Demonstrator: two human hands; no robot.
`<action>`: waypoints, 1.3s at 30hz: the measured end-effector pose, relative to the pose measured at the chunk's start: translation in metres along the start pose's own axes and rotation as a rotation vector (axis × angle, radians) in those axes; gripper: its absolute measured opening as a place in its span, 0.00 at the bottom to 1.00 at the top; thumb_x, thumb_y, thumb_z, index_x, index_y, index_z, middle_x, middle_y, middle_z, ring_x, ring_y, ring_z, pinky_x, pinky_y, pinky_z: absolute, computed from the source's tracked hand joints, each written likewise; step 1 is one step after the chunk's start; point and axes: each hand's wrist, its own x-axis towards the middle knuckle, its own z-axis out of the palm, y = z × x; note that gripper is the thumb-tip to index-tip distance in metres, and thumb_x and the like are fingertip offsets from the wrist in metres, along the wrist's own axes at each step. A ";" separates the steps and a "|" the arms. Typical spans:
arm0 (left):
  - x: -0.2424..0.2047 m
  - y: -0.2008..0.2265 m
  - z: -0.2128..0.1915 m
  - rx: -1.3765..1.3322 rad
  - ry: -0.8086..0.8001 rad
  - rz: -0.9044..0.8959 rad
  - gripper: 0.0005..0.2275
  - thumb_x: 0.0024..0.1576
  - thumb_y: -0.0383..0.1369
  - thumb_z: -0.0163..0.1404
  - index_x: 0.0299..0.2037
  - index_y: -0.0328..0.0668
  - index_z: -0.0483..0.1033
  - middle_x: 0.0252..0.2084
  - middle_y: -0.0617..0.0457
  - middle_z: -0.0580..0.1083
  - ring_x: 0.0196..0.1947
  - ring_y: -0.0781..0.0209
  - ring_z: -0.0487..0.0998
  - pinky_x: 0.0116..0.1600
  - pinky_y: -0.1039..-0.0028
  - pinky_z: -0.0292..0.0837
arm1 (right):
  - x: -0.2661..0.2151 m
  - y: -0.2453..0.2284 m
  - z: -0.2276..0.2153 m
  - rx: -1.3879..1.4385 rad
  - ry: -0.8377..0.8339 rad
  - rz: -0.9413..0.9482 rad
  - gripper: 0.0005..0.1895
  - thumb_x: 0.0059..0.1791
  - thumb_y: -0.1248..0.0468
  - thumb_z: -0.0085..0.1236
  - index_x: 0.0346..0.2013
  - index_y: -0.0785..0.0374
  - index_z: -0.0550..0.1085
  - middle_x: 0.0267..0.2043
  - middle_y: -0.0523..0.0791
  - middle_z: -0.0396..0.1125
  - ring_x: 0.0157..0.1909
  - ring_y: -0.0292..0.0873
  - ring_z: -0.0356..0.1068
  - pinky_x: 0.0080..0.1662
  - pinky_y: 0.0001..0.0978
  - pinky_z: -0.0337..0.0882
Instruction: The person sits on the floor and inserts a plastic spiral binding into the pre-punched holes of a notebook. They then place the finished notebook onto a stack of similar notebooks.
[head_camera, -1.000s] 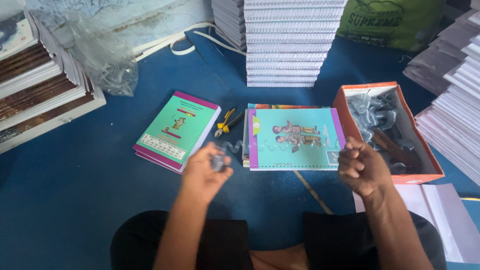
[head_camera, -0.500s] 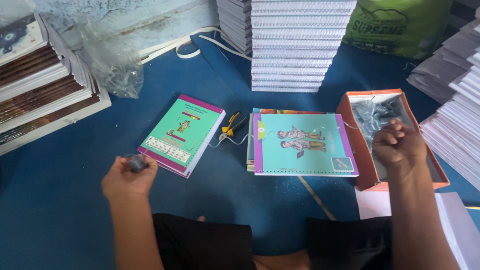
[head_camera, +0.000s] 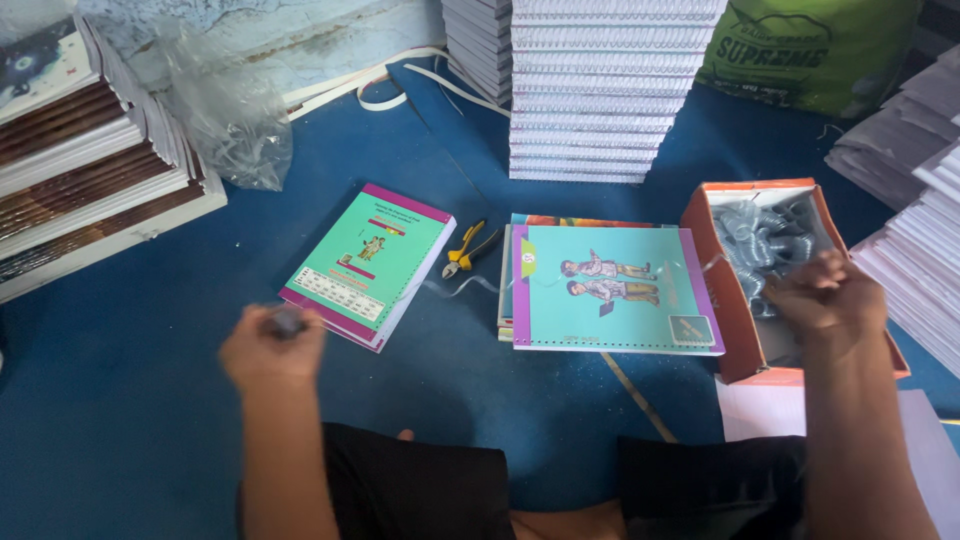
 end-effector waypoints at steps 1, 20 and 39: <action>-0.007 -0.007 0.008 0.085 -0.050 -0.139 0.04 0.60 0.24 0.44 0.42 0.34 0.68 0.41 0.47 0.68 0.38 0.60 0.71 0.46 0.67 0.69 | -0.007 0.013 0.004 -0.023 -0.088 0.101 0.18 0.62 0.65 0.39 0.31 0.65 0.71 0.21 0.38 0.60 0.19 0.31 0.60 0.24 0.19 0.67; -0.131 -0.142 0.000 0.725 -0.778 -0.564 0.12 0.55 0.34 0.60 0.43 0.36 0.75 0.37 0.52 0.74 0.37 0.64 0.75 0.42 0.72 0.72 | -0.166 0.193 0.084 -0.830 -0.204 0.197 0.12 0.54 0.58 0.52 0.48 0.61 0.69 0.37 0.43 0.67 0.30 0.35 0.62 0.34 0.28 0.65; -0.155 -0.141 0.005 0.734 -0.882 -0.674 0.09 0.55 0.31 0.58 0.43 0.37 0.76 0.39 0.55 0.76 0.39 0.64 0.76 0.46 0.70 0.73 | -0.232 0.225 0.060 -1.419 -0.532 -0.291 0.13 0.51 0.63 0.59 0.48 0.64 0.77 0.30 0.41 0.69 0.28 0.32 0.67 0.31 0.24 0.70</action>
